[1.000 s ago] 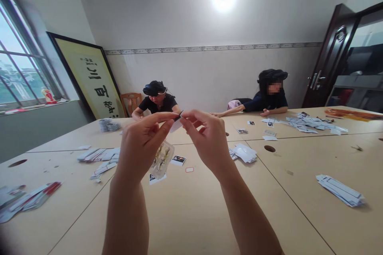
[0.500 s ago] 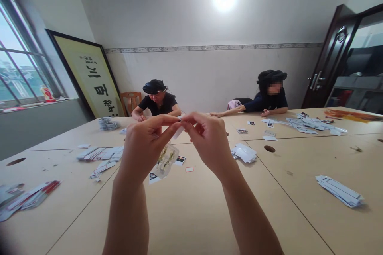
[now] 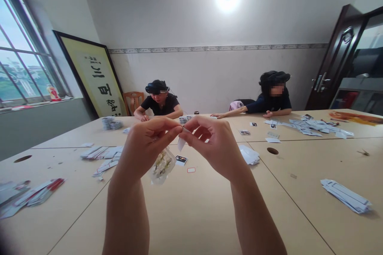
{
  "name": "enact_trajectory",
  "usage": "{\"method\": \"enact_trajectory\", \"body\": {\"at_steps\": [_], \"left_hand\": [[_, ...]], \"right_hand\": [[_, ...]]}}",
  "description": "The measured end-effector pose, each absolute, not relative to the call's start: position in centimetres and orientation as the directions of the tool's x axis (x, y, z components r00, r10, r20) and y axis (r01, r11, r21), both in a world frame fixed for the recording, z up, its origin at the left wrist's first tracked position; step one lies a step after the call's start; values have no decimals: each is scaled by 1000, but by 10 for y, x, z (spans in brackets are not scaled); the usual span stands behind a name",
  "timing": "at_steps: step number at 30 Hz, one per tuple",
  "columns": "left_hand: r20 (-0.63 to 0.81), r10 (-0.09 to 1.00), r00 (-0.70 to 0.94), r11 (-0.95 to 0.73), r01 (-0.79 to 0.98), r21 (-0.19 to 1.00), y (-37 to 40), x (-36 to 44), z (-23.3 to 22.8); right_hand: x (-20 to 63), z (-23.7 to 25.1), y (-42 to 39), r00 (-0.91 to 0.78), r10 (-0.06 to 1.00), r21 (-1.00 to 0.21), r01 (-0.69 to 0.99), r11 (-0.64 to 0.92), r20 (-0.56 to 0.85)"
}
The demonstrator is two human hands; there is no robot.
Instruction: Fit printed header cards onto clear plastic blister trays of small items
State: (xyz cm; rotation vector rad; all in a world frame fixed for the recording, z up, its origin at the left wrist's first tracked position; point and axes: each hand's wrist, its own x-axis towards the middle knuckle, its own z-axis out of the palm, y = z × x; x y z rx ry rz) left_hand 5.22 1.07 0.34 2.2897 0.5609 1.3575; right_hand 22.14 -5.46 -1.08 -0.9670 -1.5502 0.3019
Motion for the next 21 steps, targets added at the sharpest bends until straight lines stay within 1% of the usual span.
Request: {"method": "enact_trajectory", "body": {"at_steps": [5, 13, 18, 21], "left_hand": [[724, 548, 419, -825, 128, 550, 11, 52, 4], [731, 563, 385, -819, 147, 554, 11, 47, 3], [714, 569, 408, -809, 122, 575, 10, 45, 3], [724, 549, 417, -821, 109, 560, 9, 46, 3]], "right_hand": [[223, -13, -52, 40, 738, -712, 302, 634, 674], [223, -11, -50, 13, 745, -721, 265, 640, 667], [223, -10, -48, 77, 743, -741, 199, 642, 665], [223, -10, -48, 91, 729, -732, 175, 659, 678]]}}
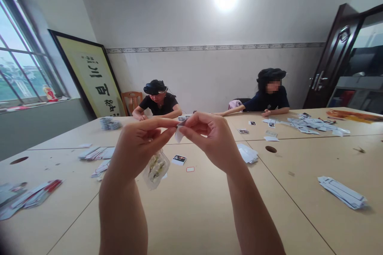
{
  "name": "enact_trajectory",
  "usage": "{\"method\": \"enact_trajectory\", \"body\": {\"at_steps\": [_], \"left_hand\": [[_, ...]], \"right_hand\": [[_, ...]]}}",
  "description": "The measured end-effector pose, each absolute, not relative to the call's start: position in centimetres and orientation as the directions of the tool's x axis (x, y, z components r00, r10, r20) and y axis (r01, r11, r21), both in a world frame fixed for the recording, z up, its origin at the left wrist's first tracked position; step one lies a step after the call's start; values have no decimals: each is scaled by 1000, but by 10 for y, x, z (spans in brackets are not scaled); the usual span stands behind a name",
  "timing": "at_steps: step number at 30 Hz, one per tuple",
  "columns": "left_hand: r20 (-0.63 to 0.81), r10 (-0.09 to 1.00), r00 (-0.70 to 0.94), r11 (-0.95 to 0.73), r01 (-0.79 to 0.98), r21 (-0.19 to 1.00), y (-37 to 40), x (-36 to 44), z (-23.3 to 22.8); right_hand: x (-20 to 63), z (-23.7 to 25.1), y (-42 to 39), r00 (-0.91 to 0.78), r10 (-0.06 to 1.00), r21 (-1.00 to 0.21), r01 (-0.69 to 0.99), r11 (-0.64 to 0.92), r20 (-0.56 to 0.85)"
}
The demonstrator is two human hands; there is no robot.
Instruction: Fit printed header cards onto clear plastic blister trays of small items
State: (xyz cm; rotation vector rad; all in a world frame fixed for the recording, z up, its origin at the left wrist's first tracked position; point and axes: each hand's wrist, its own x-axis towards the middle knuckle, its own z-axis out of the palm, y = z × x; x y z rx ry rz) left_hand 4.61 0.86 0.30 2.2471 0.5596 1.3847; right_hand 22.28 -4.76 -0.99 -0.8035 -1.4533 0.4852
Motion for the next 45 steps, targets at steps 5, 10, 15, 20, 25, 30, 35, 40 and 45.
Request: {"method": "enact_trajectory", "body": {"at_steps": [5, 10, 15, 20, 25, 30, 35, 40, 45], "left_hand": [[751, 519, 408, -841, 86, 534, 6, 51, 2], [759, 519, 393, -839, 66, 540, 5, 52, 1], [758, 528, 383, -835, 72, 545, 5, 52, 2], [759, 527, 383, -838, 87, 538, 5, 51, 2], [756, 518, 402, -844, 93, 529, 7, 50, 2], [751, 522, 405, -842, 105, 529, 9, 50, 2], [735, 538, 413, -829, 101, 550, 9, 50, 2], [729, 546, 412, -824, 107, 557, 8, 52, 4], [732, 548, 404, -823, 103, 559, 9, 52, 4]], "right_hand": [[222, -10, -47, 118, 707, -716, 172, 677, 697], [221, -10, -48, 118, 701, -710, 172, 683, 703], [218, -8, -51, 114, 730, -738, 166, 655, 674], [217, -9, -50, 116, 731, -736, 208, 645, 673], [218, -11, -48, 119, 726, -729, 235, 642, 678], [217, -11, -47, 123, 718, -724, 225, 652, 685], [217, -11, -46, 127, 707, -713, 244, 657, 695], [215, -9, -47, 121, 688, -692, 261, 673, 716], [215, -10, -46, 120, 708, -710, 260, 654, 696]]}}
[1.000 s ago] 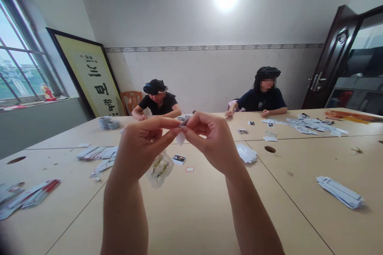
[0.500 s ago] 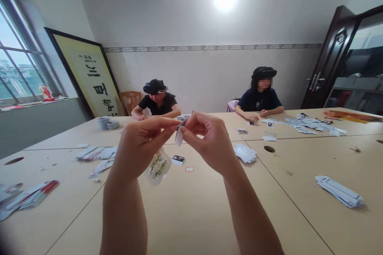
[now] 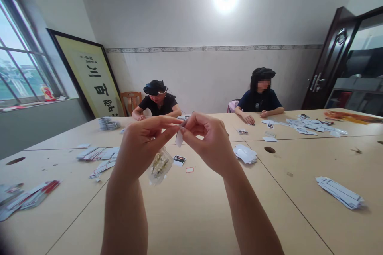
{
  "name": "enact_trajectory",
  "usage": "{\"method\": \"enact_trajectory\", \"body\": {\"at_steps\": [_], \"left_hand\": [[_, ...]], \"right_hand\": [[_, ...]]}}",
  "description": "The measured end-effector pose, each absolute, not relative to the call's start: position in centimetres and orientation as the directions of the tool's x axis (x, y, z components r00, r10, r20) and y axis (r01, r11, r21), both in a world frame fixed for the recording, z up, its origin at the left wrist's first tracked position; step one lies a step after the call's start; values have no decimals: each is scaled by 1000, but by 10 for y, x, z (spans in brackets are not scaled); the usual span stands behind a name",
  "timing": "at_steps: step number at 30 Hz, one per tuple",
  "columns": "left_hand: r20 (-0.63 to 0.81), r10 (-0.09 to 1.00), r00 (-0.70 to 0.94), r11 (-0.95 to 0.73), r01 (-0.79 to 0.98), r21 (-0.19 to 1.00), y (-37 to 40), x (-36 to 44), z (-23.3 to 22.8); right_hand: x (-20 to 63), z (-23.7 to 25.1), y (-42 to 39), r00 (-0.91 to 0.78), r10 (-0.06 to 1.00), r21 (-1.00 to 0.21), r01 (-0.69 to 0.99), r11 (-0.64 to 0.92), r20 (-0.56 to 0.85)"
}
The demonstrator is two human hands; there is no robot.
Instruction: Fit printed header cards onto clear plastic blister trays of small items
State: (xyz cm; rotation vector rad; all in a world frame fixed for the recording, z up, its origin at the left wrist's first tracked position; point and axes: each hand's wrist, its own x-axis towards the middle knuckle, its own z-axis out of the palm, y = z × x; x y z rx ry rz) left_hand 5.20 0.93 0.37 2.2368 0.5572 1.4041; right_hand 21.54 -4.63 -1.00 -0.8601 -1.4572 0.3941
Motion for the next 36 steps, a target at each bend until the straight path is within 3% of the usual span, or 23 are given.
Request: {"method": "enact_trajectory", "body": {"at_steps": [17, 24, 31, 36], "left_hand": [[741, 555, 377, -818, 88, 568, 10, 55, 4], [753, 573, 324, -819, 214, 532, 7, 61, 2], [796, 533, 286, -838, 312, 448, 9, 65, 2], [787, 557, 264, -823, 301, 481, 16, 66, 3]], "right_hand": [[212, -12, -47, 148, 687, -694, 298, 655, 712], [208, -14, -46, 174, 658, -659, 426, 620, 732], [207, -16, -41, 176, 650, -650, 435, 622, 740], [208, -15, -39, 198, 638, -648, 450, 615, 744]]}}
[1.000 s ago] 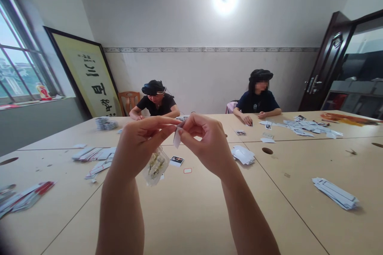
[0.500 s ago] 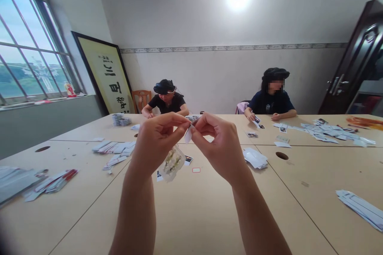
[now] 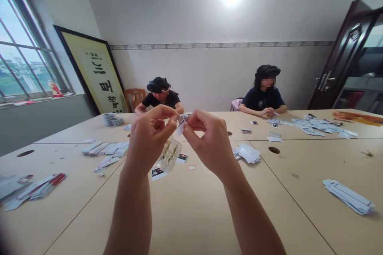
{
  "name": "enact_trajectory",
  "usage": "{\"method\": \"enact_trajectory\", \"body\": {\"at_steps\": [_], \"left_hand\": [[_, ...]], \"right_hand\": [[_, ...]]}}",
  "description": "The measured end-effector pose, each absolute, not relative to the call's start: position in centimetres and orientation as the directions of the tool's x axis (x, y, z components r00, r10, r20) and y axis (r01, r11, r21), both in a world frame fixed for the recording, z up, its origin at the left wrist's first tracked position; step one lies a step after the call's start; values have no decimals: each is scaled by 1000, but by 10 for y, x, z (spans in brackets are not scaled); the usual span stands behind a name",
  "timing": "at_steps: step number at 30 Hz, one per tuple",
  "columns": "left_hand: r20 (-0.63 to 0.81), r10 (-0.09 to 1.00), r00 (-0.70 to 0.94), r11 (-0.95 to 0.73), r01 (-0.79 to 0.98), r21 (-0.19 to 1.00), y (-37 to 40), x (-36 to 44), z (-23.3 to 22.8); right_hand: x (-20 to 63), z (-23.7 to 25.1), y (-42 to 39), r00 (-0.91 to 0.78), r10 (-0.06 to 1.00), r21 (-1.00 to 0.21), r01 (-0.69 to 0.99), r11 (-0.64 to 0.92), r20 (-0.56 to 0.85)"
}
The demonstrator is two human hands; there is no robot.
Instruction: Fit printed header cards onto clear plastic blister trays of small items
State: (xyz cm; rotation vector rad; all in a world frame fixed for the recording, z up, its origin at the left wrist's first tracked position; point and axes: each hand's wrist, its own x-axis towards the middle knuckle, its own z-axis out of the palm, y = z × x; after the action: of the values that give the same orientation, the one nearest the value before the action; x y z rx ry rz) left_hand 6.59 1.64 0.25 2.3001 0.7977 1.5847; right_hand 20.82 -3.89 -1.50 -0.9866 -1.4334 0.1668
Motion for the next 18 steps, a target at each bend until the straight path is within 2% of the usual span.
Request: {"method": "enact_trajectory", "body": {"at_steps": [9, 14, 18], "left_hand": [[701, 662, 263, -747, 160, 646, 27, 55, 6], [681, 688, 249, -725, 193, 662, 33, 50, 7], [716, 669, 199, -743, 219, 633, 41, 45, 6]], "right_hand": [[214, -14, -36, 239, 656, -683, 432, 589, 716], [218, -14, -33, 234, 671, -688, 462, 560, 703], [221, -15, -31, 249, 670, -694, 463, 552, 699]]}}
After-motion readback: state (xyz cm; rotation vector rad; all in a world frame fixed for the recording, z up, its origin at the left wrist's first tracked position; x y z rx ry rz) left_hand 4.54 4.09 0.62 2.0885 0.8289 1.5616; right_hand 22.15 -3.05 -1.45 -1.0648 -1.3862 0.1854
